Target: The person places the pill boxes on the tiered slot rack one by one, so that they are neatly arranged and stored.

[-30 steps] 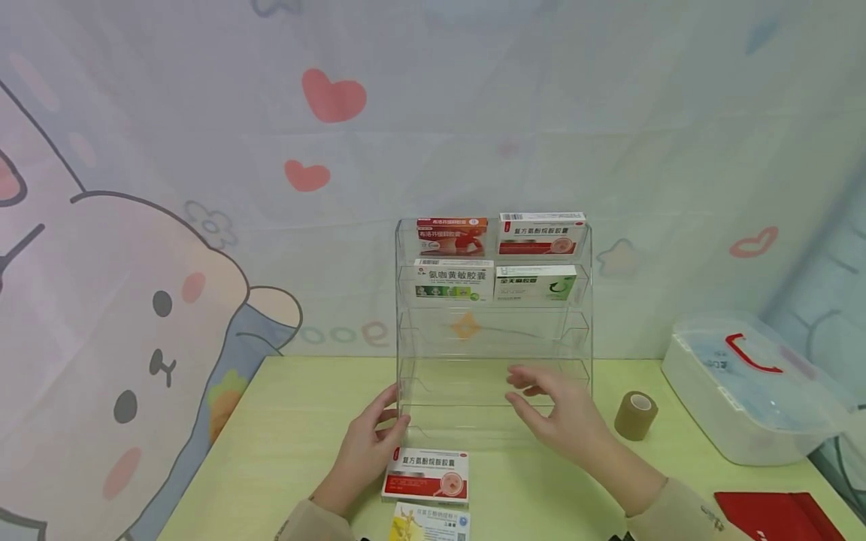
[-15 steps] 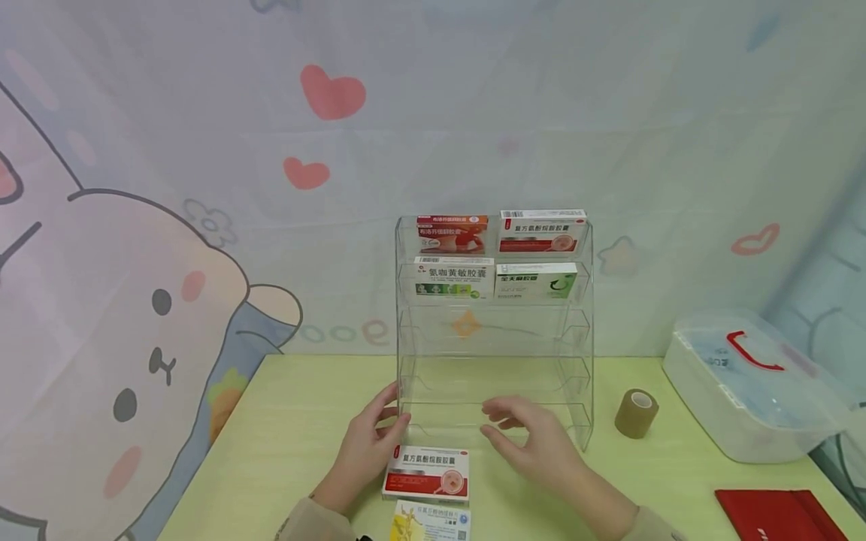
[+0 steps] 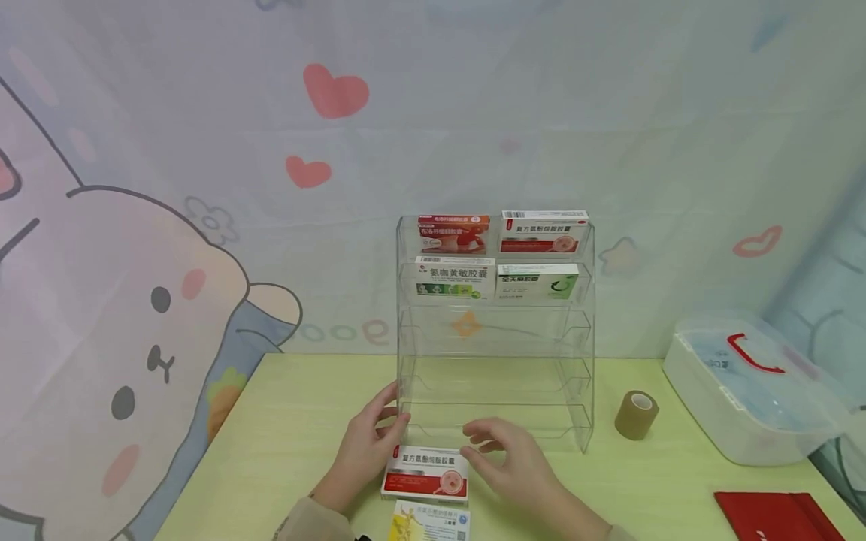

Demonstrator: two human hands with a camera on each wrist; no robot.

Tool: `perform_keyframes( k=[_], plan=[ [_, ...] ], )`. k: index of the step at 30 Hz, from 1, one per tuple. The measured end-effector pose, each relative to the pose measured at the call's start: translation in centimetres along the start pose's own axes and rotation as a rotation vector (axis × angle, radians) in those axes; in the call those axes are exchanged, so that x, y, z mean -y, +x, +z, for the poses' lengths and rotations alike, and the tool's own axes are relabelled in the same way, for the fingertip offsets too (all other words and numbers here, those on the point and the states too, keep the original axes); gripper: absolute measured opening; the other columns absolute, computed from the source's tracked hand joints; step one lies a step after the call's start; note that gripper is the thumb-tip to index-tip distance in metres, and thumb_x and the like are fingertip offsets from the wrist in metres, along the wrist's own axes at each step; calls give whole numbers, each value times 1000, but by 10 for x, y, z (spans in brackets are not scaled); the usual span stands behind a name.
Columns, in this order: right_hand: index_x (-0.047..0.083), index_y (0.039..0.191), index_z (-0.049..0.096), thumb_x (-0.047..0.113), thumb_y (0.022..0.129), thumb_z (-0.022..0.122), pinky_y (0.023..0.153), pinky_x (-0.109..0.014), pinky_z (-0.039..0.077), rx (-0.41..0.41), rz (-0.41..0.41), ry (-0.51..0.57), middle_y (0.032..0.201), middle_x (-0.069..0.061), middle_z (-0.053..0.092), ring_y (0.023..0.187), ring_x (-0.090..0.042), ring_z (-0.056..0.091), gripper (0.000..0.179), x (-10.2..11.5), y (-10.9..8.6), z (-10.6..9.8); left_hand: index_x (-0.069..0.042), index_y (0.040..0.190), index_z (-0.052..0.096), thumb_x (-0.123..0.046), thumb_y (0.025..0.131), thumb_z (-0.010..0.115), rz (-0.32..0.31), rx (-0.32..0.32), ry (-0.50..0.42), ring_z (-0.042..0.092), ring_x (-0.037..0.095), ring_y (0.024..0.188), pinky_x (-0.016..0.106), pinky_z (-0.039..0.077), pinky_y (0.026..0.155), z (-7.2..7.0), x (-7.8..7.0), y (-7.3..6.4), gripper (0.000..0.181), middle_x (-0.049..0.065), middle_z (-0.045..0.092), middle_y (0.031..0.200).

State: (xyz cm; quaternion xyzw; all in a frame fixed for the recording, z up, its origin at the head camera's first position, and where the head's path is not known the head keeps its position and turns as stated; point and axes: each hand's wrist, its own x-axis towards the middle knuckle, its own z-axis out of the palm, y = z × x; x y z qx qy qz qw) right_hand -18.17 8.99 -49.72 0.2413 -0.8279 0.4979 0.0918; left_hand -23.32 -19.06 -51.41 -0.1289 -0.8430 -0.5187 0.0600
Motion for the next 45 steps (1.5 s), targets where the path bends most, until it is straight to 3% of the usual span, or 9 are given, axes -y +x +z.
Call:
perform_keyframes(
  k=[6, 15, 22, 31, 40, 45],
  plan=[
    [10, 126, 75, 18, 102, 80, 93, -39, 70, -14, 6, -31, 122, -12, 80, 109, -33, 78, 25, -3, -4, 8, -17, 164, 51, -18, 107, 75, -1, 0, 13, 75, 34, 128, 37, 68, 101, 0, 1, 0, 63, 17, 64, 157],
    [13, 124, 77, 23, 97, 86, 97, -36, 68, -50, 124, -140, 124, 5, 80, 113, -21, 78, 30, -7, -11, 19, -12, 165, 50, -17, 107, 74, 4, 12, 3, 74, 38, 128, 38, 68, 101, 2, -2, -1, 63, 21, 62, 159],
    [20, 125, 78, 34, 96, 87, 101, -39, 65, -63, 157, -219, 126, 12, 79, 114, -14, 74, 34, -6, -16, 27, -17, 165, 50, -19, 107, 74, 12, 13, 19, 74, 37, 128, 37, 68, 100, -1, 0, 0, 62, 18, 63, 158],
    [20, 134, 72, 61, 95, 80, 112, -46, 61, 34, 205, -221, 135, 10, 73, 126, -15, 69, 57, -7, -21, 34, -16, 164, 51, -18, 107, 74, 18, 4, 6, 73, 41, 128, 37, 68, 101, -4, -2, -2, 62, 19, 63, 157],
    [16, 138, 70, 66, 97, 75, 116, -52, 58, 66, 213, -241, 139, 3, 74, 132, -22, 70, 65, -7, -22, 35, -16, 164, 51, -18, 107, 74, 18, -2, 14, 74, 37, 127, 38, 68, 100, -2, 0, -2, 62, 17, 64, 157],
    [18, 135, 71, 65, 97, 76, 115, -50, 59, 58, 198, -238, 136, 6, 74, 129, -20, 71, 60, -8, -23, 35, -18, 164, 52, -18, 107, 75, 18, -2, 10, 75, 34, 127, 37, 68, 100, -1, 1, -2, 62, 15, 64, 157]
  ],
)
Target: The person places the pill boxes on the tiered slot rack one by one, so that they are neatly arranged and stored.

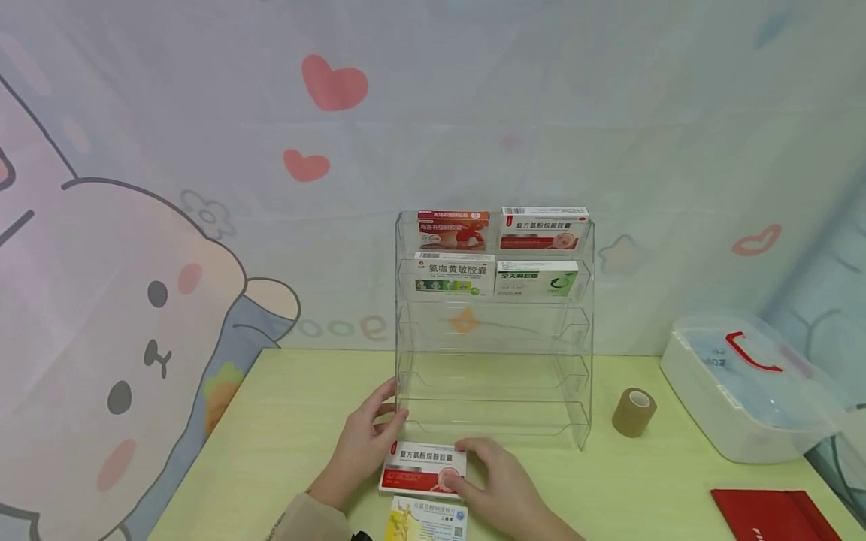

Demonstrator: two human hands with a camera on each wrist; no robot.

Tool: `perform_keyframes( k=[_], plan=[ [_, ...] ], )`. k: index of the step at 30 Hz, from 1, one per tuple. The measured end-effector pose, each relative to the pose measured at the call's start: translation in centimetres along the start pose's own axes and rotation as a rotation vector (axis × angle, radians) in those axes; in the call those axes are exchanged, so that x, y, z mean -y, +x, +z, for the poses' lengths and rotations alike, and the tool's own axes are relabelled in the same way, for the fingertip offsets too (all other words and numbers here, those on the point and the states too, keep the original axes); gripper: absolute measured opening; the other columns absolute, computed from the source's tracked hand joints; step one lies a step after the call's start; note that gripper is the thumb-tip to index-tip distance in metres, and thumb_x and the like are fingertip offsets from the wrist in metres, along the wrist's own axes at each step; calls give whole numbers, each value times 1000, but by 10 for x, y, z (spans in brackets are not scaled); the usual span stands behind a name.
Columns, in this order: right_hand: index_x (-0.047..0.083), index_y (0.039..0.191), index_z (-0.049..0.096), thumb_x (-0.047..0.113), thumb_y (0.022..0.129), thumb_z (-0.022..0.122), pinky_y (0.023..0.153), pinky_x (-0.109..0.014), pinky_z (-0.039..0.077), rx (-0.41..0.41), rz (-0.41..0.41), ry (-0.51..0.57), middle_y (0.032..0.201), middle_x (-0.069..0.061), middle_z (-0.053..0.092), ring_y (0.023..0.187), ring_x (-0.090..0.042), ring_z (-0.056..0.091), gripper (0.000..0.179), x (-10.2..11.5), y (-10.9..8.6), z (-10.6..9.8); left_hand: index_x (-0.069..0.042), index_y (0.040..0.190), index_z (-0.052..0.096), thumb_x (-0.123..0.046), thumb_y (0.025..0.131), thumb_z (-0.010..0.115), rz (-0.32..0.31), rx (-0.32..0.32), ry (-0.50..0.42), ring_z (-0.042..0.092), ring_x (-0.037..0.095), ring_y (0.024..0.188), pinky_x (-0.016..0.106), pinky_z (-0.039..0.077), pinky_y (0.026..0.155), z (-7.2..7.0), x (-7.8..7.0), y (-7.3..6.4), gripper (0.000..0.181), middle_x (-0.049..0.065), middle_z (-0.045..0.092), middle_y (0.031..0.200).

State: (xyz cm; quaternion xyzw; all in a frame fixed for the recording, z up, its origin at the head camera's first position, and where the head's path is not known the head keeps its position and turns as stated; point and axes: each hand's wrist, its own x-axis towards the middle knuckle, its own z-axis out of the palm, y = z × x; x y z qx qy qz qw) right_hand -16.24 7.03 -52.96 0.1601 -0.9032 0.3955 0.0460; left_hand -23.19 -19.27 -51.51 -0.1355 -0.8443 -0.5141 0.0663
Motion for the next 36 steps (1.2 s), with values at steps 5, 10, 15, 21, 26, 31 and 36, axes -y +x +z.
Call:
perform_keyframes(
  k=[5, 10, 15, 21, 26, 31, 36],
  plan=[
    [22, 130, 72, 49, 95, 86, 114, -43, 61, -26, -29, 38, 132, 11, 72, 126, -14, 69, 47, -1, -1, 1, -19, 165, 50, -19, 107, 74, -17, 7, 4, 74, 33, 129, 37, 67, 102, 0, -1, 0, 62, 15, 62, 159],
    [23, 128, 70, 44, 93, 89, 99, -28, 66, -12, -28, 165, 130, 11, 69, 112, -7, 72, 45, 1, -1, 0, -14, 166, 48, -18, 108, 73, -14, 14, 15, 74, 35, 130, 38, 67, 102, 0, -2, 0, 63, 18, 61, 161],
    [17, 133, 71, 31, 91, 92, 90, -23, 68, -28, -10, 292, 130, 3, 71, 105, -11, 79, 49, 1, -1, 0, -10, 166, 48, -18, 108, 72, -2, 18, 12, 74, 36, 130, 39, 68, 102, 0, -1, -1, 63, 19, 60, 161],
    [14, 136, 74, 28, 87, 94, 90, -20, 67, -68, 7, 301, 134, 3, 71, 107, -12, 77, 55, 2, 1, 0, -13, 166, 49, -18, 108, 73, -16, 17, 3, 74, 35, 130, 38, 68, 102, -1, -2, -1, 62, 18, 61, 161],
    [17, 128, 77, 28, 84, 96, 89, -22, 67, -93, 23, 325, 130, 4, 73, 107, -15, 77, 49, 2, 2, -3, -15, 166, 49, -20, 108, 73, -32, 21, 1, 73, 36, 131, 37, 67, 103, -2, -3, -1, 63, 15, 60, 162],
    [21, 122, 77, 24, 82, 98, 90, -23, 68, -87, 34, 343, 125, 4, 73, 104, -12, 78, 46, -1, 3, -9, -15, 166, 49, -21, 108, 73, -29, 23, -19, 72, 37, 132, 38, 67, 103, -2, -4, 0, 63, 17, 60, 161],
    [21, 119, 76, 16, 82, 97, 89, -24, 68, -75, 31, 357, 125, 1, 73, 103, -15, 78, 43, -3, 3, -16, -13, 166, 49, -20, 108, 72, -10, 26, -30, 73, 37, 131, 36, 67, 103, -2, -3, -1, 63, 19, 60, 161]
  ],
)
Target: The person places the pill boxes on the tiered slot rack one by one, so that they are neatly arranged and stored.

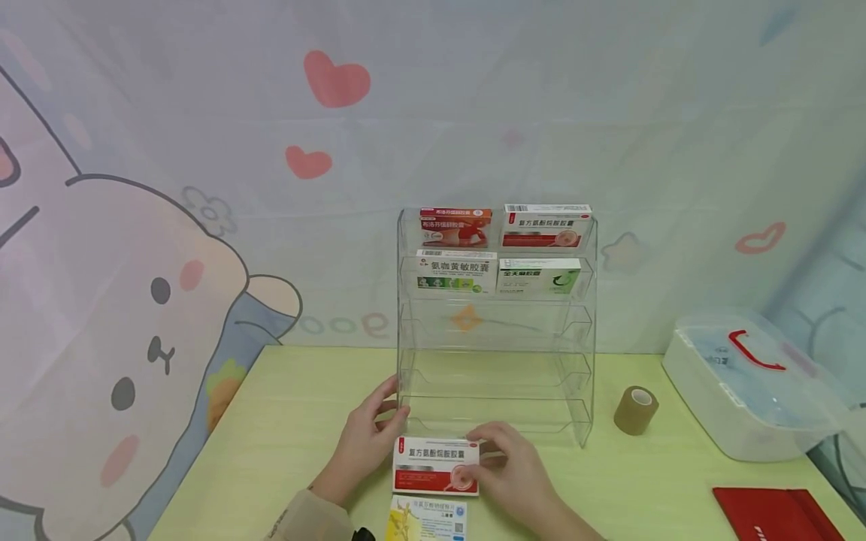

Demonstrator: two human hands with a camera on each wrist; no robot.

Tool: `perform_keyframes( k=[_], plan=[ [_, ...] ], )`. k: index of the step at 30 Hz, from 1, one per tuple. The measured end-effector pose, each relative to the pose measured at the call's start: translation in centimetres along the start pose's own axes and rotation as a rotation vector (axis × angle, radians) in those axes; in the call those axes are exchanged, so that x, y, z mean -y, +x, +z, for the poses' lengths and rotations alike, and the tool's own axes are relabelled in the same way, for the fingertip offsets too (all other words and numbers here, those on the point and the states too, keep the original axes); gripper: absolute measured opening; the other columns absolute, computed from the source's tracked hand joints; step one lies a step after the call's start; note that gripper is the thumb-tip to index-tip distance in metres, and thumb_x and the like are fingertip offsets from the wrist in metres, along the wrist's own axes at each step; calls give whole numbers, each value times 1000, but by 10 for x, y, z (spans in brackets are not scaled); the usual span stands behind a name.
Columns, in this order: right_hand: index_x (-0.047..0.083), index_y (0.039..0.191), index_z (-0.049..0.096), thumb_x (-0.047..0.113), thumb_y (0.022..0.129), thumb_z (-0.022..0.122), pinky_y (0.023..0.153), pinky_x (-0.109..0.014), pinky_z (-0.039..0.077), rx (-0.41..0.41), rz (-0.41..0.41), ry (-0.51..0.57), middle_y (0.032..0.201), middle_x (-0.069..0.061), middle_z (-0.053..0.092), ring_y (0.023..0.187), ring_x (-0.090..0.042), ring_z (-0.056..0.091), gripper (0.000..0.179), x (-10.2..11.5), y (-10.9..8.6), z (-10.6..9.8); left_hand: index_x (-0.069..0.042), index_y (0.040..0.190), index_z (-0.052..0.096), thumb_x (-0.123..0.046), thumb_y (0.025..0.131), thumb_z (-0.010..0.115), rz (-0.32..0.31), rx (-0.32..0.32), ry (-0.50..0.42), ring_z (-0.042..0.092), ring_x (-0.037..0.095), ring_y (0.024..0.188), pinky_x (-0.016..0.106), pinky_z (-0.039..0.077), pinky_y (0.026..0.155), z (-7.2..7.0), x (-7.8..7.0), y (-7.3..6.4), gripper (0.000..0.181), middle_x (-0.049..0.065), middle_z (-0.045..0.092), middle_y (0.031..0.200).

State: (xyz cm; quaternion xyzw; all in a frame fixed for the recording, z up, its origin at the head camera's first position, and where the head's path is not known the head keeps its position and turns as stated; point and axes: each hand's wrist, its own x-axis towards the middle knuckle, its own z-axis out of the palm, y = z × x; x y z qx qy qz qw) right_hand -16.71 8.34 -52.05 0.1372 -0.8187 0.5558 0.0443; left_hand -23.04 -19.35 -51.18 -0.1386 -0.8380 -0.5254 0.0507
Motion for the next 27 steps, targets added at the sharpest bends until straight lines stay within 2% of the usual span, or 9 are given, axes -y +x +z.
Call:
perform_keyframes(
  k=[7, 12, 17, 20, 27],
  plan=[
    [24, 112, 75, 8, 82, 96, 91, -24, 68, -18, 11, 12, 122, 5, 72, 107, -10, 77, 40, 4, 4, -11, -16, 166, 49, -19, 108, 73, -12, -3, 11, 73, 31, 130, 35, 67, 104, -1, -1, 1, 63, 16, 61, 161],
    [23, 113, 76, 8, 82, 96, 91, -27, 69, -53, -13, 53, 122, 4, 72, 107, -9, 76, 39, 12, 6, -19, -13, 166, 48, -18, 109, 72, -4, -2, 22, 73, 34, 130, 38, 67, 104, 0, -2, 2, 63, 17, 60, 162],
    [20, 116, 78, 8, 81, 96, 91, -31, 70, -126, -71, 80, 123, -1, 72, 108, -9, 77, 41, 16, 11, -27, -17, 166, 49, -15, 109, 71, -3, -4, 0, 73, 36, 131, 36, 67, 103, 1, -1, 2, 61, 18, 60, 161],
    [16, 118, 78, 3, 82, 95, 90, -33, 71, -180, -106, 98, 124, -5, 71, 109, -6, 77, 42, 17, 16, -35, -17, 165, 50, -16, 108, 73, -8, -7, -9, 73, 35, 131, 35, 67, 103, 1, 0, 2, 62, 17, 61, 160],
    [3, 116, 76, -9, 81, 91, 87, -28, 70, -305, -225, 73, 116, -12, 69, 108, 4, 74, 41, 34, 37, -59, -17, 164, 52, -16, 107, 74, -25, -8, -12, 74, 34, 129, 37, 67, 103, 1, 0, 1, 61, 18, 62, 160]
  ],
)
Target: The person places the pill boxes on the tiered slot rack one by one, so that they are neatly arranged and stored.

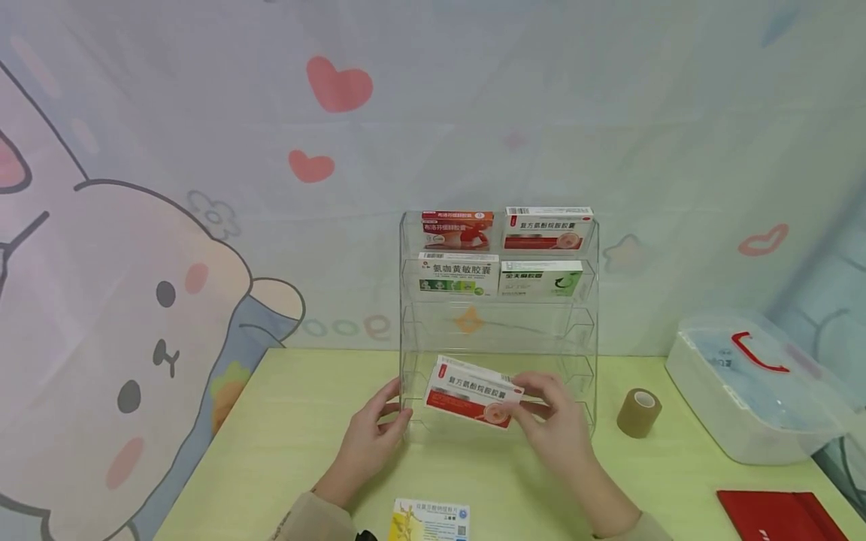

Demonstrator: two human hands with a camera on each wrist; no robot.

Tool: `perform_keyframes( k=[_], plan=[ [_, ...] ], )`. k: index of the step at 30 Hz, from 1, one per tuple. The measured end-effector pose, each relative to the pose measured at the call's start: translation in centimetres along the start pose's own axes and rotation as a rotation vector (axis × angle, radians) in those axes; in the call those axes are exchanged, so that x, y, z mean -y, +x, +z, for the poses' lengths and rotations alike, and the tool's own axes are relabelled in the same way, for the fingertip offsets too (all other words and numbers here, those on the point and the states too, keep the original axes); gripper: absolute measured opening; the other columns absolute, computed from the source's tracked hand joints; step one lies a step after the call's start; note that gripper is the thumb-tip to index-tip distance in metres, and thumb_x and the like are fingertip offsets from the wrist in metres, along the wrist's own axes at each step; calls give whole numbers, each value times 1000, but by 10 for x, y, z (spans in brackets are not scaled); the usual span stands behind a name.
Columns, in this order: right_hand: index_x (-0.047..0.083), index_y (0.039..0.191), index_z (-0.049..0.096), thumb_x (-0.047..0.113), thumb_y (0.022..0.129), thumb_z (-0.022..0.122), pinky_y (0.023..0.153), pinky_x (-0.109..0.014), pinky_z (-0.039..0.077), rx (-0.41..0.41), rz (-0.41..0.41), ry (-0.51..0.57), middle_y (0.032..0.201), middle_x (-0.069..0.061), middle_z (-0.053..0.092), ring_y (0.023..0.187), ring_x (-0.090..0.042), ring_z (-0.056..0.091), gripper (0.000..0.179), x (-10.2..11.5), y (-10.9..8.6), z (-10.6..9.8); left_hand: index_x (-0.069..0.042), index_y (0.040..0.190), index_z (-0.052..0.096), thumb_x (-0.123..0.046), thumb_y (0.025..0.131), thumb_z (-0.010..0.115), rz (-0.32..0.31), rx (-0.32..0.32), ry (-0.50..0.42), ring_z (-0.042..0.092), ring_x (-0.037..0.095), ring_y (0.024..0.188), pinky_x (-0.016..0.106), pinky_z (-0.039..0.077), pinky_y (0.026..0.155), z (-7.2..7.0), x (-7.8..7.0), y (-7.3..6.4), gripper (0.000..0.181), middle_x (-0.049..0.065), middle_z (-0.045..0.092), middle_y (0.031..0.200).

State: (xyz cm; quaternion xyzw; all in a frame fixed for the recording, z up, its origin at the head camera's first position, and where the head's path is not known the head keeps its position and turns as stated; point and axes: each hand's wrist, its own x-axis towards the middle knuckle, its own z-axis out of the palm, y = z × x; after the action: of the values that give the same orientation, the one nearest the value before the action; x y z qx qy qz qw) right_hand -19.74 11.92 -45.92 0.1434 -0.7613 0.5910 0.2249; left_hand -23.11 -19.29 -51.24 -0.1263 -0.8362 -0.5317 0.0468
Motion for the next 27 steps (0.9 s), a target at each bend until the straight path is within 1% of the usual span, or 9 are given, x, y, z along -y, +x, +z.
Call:
perform_keyframes(
  k=[2, 3, 7, 10, 14, 16, 20, 24, 27],
  plan=[
    [1, 116, 75, -9, 81, 91, 88, -25, 69, -26, -35, -26, 116, -12, 68, 108, 4, 73, 40, 7, 12, -4, -19, 163, 53, -16, 107, 74, 2, -5, 1, 74, 35, 129, 37, 68, 102, 0, 0, 0, 60, 18, 62, 159],
    [1, 116, 75, -7, 82, 91, 89, -22, 68, -37, -45, -50, 117, -11, 68, 109, 2, 73, 39, 10, 17, -7, -20, 163, 54, -16, 107, 74, 3, -7, 4, 74, 35, 128, 37, 68, 102, 0, 1, 0, 60, 18, 62, 159],
    [-1, 117, 73, -5, 85, 90, 92, -15, 64, -64, -78, -111, 121, -11, 66, 111, -1, 72, 36, 17, 39, -13, -17, 163, 53, -16, 107, 74, 7, -7, 5, 74, 36, 128, 36, 68, 101, -1, -1, 0, 60, 18, 63, 158],
    [-3, 116, 72, -6, 85, 89, 93, -13, 63, -80, -118, -141, 122, -13, 65, 111, -10, 74, 35, 19, 52, -13, -14, 163, 53, -16, 107, 74, 8, -4, 1, 74, 38, 129, 36, 68, 101, -1, -1, 0, 60, 18, 63, 159],
    [-5, 115, 71, -6, 85, 89, 93, -16, 63, -104, -174, -167, 120, -16, 65, 109, -32, 79, 35, 22, 66, -13, -14, 164, 52, -17, 108, 73, 11, 1, 2, 73, 40, 130, 36, 68, 101, -1, -1, -1, 60, 18, 62, 159],
    [-5, 116, 72, -6, 85, 90, 93, -18, 64, -119, -191, -173, 120, -17, 65, 110, -38, 79, 35, 24, 72, -12, -13, 164, 51, -17, 108, 73, 9, 5, -1, 72, 40, 130, 36, 68, 102, -1, -1, -1, 60, 19, 61, 160],
    [-6, 116, 72, -6, 86, 90, 95, -22, 64, -129, -190, -161, 121, -18, 66, 111, -38, 78, 35, 24, 83, -11, -12, 165, 50, -17, 108, 72, 5, 8, -16, 71, 42, 132, 36, 67, 103, -2, -2, -2, 61, 19, 60, 160],
    [-7, 115, 72, -8, 86, 88, 97, -20, 63, -129, -161, -150, 123, -19, 64, 113, -36, 77, 33, 22, 89, -8, -14, 165, 50, -17, 108, 72, 7, 8, -17, 71, 42, 132, 35, 67, 103, -1, -1, -1, 61, 19, 60, 161],
    [-7, 115, 71, -10, 87, 87, 97, -17, 62, -131, -145, -151, 123, -19, 63, 114, -35, 77, 32, 20, 93, -6, -14, 165, 50, -18, 108, 72, 11, 9, -11, 71, 42, 131, 36, 67, 103, -1, 0, -1, 61, 18, 60, 161]
  ],
)
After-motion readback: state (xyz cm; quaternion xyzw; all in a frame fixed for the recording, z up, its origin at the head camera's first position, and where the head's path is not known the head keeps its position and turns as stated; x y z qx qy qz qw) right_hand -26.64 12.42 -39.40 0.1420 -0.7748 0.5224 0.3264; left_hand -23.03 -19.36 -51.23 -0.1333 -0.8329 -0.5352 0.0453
